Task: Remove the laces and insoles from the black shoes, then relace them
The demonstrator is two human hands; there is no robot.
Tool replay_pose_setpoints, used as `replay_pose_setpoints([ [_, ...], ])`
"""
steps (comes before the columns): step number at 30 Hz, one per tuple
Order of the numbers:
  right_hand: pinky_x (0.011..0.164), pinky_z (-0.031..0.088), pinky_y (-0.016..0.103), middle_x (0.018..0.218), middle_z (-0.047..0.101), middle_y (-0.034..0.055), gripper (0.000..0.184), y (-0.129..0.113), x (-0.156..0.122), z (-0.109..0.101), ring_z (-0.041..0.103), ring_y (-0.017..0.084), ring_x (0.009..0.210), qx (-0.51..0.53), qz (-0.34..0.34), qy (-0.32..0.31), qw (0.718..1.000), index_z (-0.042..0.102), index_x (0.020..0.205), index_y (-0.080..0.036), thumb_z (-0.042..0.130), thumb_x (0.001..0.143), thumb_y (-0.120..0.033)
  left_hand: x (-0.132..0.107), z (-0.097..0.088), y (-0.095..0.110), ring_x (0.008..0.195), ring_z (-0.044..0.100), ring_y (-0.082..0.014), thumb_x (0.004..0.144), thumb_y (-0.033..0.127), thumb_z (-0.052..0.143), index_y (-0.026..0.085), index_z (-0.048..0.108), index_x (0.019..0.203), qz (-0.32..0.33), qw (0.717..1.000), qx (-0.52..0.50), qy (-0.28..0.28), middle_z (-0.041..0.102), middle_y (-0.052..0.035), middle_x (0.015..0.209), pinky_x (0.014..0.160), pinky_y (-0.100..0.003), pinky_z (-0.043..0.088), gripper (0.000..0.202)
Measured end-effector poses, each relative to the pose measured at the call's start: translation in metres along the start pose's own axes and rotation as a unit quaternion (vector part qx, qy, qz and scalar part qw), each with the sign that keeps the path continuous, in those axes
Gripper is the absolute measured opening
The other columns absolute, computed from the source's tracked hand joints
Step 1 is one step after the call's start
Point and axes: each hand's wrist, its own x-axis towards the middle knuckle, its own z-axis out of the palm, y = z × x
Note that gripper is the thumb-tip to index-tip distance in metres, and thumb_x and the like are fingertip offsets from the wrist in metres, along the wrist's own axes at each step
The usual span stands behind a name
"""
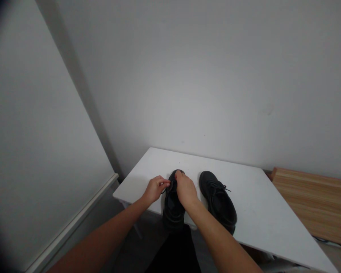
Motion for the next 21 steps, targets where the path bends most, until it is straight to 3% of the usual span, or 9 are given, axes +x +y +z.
replay_pose_setpoints([
  [4, 0.071, 0.039, 0.028, 0.094, 0.064, 0.0122, 0.026, -0.005, 0.010, 0.006, 0.060, 0.020, 0.088, -0.011, 0.016, -0.055, 0.998, 0.055, 0.101, -0.014, 0.036, 0.084, -0.007, 0.002, 0.004, -0.005, 0.077, 0.059, -0.0141, 0.074, 0.015, 0.058, 0.020, 0.070, 0.084, -0.019, 0.999, -0.044, 0.004, 0.068, -0.0020, 0.082, 0.073, -0.026, 0.045, 0.017],
  [10, 0.072, 0.041, 0.029, 0.095, 0.063, 0.0166, 0.027, -0.008, 0.015, 0.013, 0.061, 0.022, 0.088, -0.018, -0.002, -0.064, 0.998, 0.063, 0.086, -0.010, 0.038, 0.082, -0.005, 0.001, 0.006, -0.007, 0.081, 0.059, -0.0155, 0.074, 0.015, 0.057, 0.020, 0.070, 0.084, -0.003, 1.000, -0.020, 0.005, 0.068, -0.0026, 0.082, 0.076, -0.027, 0.045, 0.018],
  [16, 0.075, 0.040, 0.028, 0.094, 0.060, 0.0143, 0.023, -0.006, 0.008, 0.015, 0.058, 0.020, 0.089, 0.019, -0.018, -0.020, 0.999, 0.060, 0.087, -0.012, 0.038, 0.086, -0.013, 0.006, 0.003, -0.001, 0.082, 0.059, -0.0149, 0.079, 0.021, 0.052, 0.019, 0.068, 0.092, -0.033, 0.998, -0.041, 0.017, 0.068, -0.0043, 0.090, 0.080, -0.028, 0.044, 0.021],
  [19, 0.076, 0.039, 0.026, 0.093, 0.059, 0.0111, 0.021, -0.001, 0.002, 0.000, 0.055, 0.018, 0.088, 0.056, -0.028, 0.021, 0.998, 0.055, 0.091, -0.013, 0.034, 0.089, -0.018, 0.025, 0.003, 0.003, 0.094, 0.056, -0.0163, 0.080, 0.029, 0.051, 0.017, 0.063, 0.101, -0.108, 0.992, -0.053, 0.048, 0.064, -0.0073, 0.103, 0.089, -0.029, 0.040, 0.027],
  [21, 0.072, 0.039, 0.026, 0.086, 0.059, 0.0076, 0.021, 0.000, -0.004, -0.019, 0.054, 0.016, 0.080, 0.129, -0.034, 0.081, 0.988, 0.051, 0.090, -0.015, 0.031, 0.090, -0.021, 0.042, 0.007, 0.003, 0.100, 0.055, -0.0184, 0.077, 0.033, 0.055, 0.015, 0.060, 0.105, -0.159, 0.984, -0.068, 0.043, 0.061, -0.0101, 0.109, 0.090, -0.030, 0.039, 0.034],
])
